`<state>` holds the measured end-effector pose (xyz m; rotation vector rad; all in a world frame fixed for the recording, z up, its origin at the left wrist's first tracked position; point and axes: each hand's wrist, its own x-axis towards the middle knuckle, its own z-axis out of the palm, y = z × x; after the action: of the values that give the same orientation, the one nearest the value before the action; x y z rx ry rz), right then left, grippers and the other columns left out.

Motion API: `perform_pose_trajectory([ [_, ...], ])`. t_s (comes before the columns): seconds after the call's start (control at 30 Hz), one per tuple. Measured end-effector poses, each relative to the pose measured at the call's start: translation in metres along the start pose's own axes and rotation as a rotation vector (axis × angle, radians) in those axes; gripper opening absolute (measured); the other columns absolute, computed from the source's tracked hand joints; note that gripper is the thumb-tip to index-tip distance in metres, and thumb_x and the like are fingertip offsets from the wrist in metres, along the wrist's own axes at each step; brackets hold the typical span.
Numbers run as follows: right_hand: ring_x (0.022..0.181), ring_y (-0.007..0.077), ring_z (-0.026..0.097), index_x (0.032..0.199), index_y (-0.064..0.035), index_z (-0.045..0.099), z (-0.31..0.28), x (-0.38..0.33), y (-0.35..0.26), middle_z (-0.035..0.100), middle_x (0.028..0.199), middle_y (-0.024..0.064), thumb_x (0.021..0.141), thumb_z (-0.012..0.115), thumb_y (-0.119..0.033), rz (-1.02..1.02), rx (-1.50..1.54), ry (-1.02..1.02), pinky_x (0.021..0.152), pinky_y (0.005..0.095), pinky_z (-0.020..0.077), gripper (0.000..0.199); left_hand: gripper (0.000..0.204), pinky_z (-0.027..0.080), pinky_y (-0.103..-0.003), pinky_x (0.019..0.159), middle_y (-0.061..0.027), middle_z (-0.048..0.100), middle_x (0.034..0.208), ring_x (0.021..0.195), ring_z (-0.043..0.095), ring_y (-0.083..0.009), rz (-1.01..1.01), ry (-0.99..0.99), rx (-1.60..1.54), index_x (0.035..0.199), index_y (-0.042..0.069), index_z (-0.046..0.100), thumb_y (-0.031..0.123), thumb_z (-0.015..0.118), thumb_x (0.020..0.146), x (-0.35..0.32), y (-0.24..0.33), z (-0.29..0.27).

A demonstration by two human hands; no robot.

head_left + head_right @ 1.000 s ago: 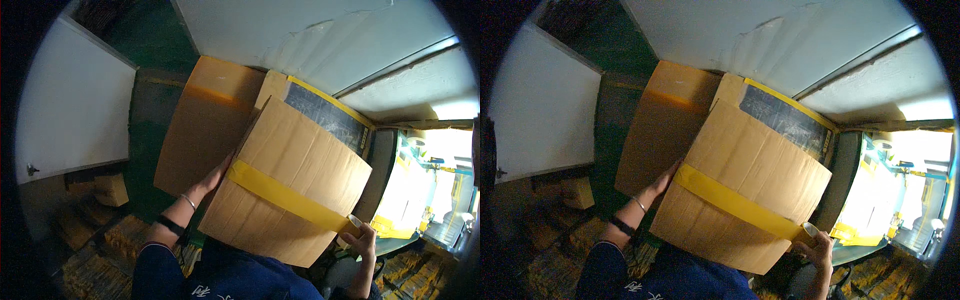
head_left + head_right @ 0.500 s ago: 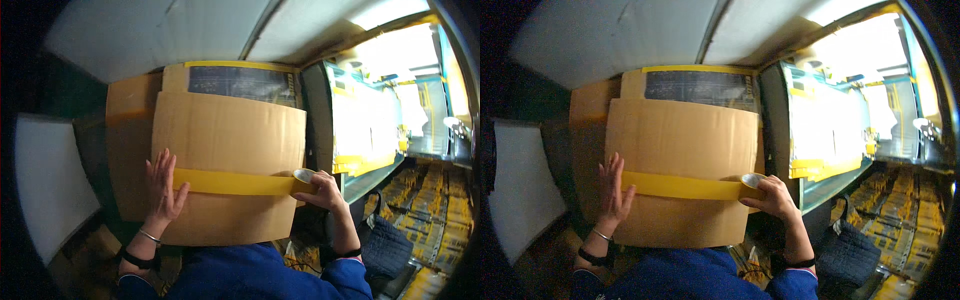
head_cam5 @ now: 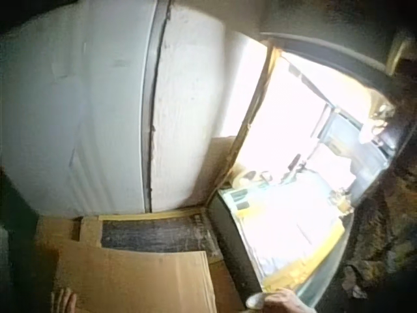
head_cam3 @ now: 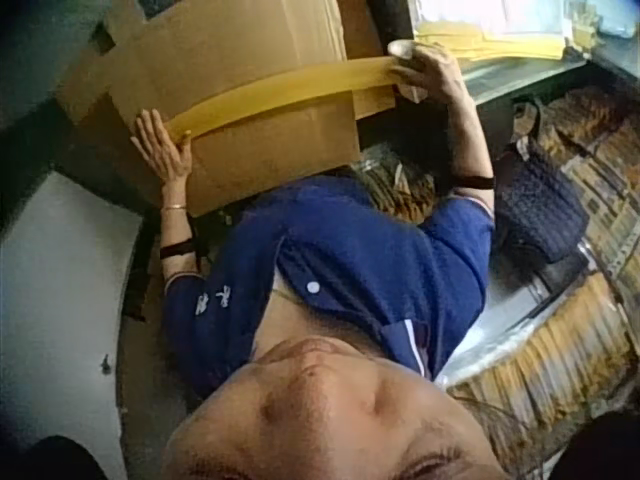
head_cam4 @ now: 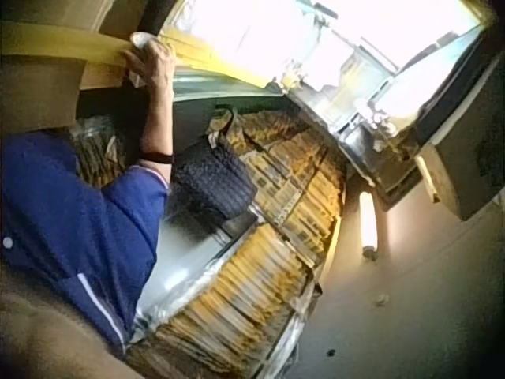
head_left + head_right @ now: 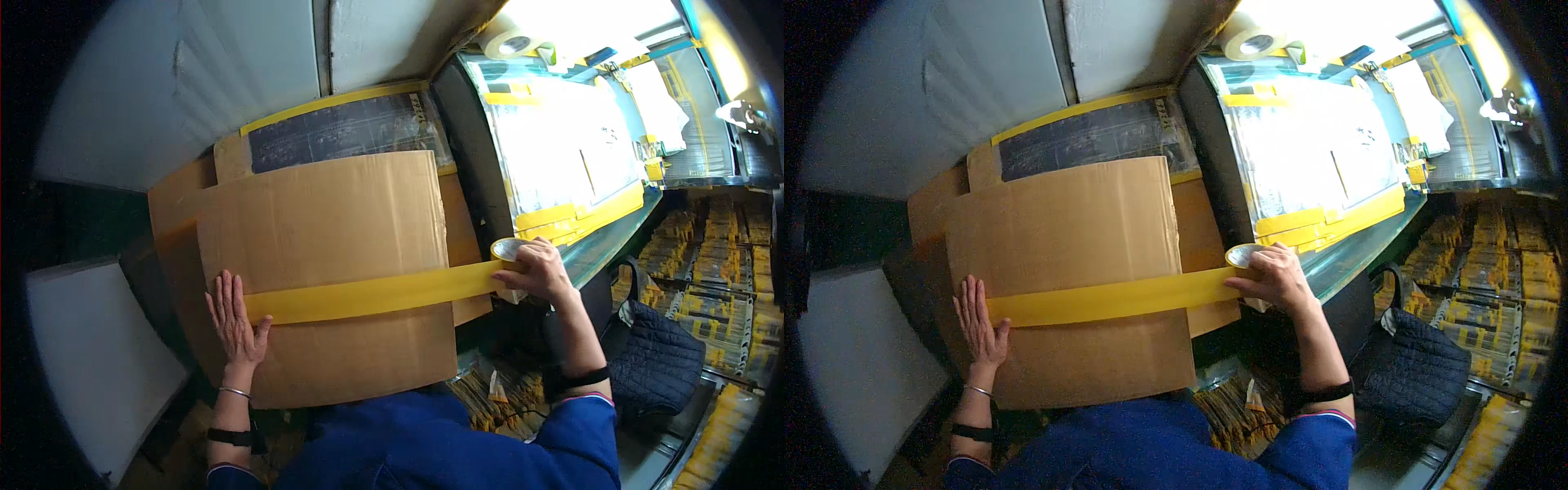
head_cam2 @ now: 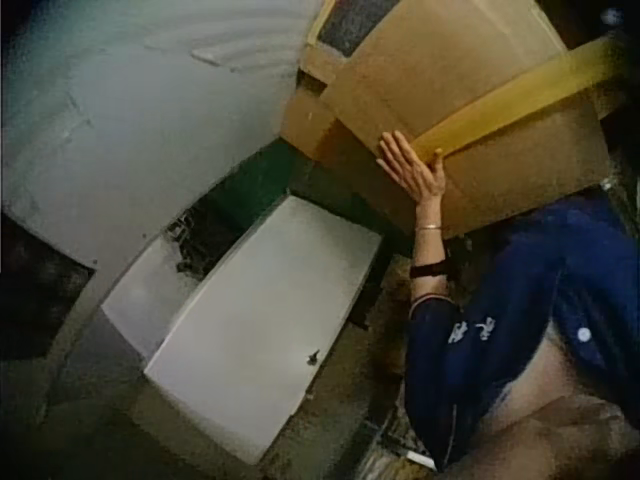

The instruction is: Taping and sealing cardboard boxes in a workshop environment.

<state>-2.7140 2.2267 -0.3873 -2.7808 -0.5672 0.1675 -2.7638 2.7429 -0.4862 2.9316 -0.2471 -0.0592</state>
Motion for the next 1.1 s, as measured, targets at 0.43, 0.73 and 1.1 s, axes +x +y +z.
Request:
perform_pose_trajectory([
  [0.43,0.071,0.0293,0.062,0.076,-0.0083,0.062,0.051,0.001,0.014,0.061,0.067,0.0104,0.074,0.07,-0.051,0.186,-0.01,-0.12,0.069,0.0379,0.0449,0.043,0.081,0.005,-0.053,0.114,-0.0155,0.016,0.153,0.142,0.013,-0.0321,0.016,0.005,0.052,0.147,0.005,0.019,0.064,0.023,0.092,0.001,0.001,0.0],
  [0.73,0.08,0.0351,0.064,0.086,-0.0057,0.064,0.127,0.014,0.0,0.066,0.079,0.0165,0.072,0.067,-0.058,0.466,0.154,-0.233,0.072,0.044,0.0492,0.054,0.08,0.002,-0.053,0.114,-0.0191,0.008,0.154,0.143,0.007,-0.0334,-0.011,-0.088,0.127,0.147,0.001,0.009,0.047,0.043,0.092,0.002,0.013,-0.007],
  [1.1,0.085,0.0366,0.064,0.094,-0.0032,0.066,0.138,0.011,0.007,0.067,0.087,0.0196,0.067,0.073,-0.055,0.538,0.407,-0.202,0.074,0.0447,0.0498,0.059,0.093,0.0,-0.055,0.113,-0.0204,0.008,0.153,0.143,0.004,-0.0324,0.494,-0.333,-0.073,0.146,-0.001,0.011,0.056,0.051,0.085,0.046,0.183,0.013],
])
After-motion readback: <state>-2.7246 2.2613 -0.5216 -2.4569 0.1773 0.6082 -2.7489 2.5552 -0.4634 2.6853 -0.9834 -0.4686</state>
